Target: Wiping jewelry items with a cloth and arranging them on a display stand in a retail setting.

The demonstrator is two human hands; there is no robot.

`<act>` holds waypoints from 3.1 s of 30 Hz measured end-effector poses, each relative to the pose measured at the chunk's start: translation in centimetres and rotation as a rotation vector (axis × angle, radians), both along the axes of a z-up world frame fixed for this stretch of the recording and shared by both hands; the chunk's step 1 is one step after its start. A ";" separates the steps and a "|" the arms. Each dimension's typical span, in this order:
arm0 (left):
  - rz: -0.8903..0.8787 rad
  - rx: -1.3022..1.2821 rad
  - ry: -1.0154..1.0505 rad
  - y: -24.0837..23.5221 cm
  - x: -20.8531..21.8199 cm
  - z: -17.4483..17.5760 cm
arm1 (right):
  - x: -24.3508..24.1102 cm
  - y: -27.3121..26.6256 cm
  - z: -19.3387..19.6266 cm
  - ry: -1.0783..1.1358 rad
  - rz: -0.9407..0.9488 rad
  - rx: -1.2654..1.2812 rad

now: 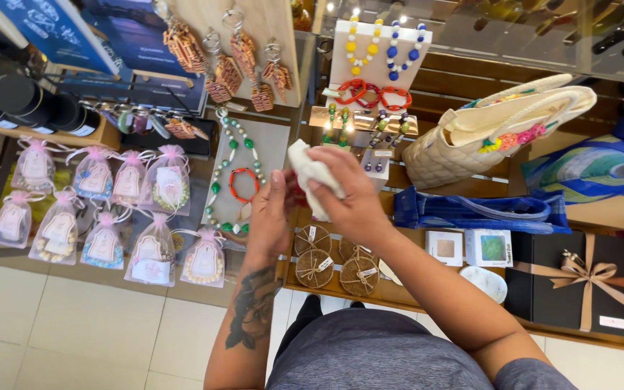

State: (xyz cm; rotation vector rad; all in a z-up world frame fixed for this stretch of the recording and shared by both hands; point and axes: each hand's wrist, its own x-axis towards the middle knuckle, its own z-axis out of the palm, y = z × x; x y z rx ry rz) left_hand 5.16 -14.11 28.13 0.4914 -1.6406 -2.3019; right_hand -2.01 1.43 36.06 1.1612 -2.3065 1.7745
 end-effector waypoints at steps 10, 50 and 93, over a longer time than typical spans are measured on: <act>0.101 0.452 -0.046 0.6 -2.9 -1.8 | 2.8 5.7 -6.4 0.092 0.122 0.439; -0.179 0.215 -0.767 7.1 -0.1 -28.1 | 2.5 9.7 -31.3 -1.902 -0.177 -0.156; 0.059 -0.671 -0.788 3.7 -7.3 -39.9 | 0.2 9.1 -34.8 -1.938 -0.293 -0.125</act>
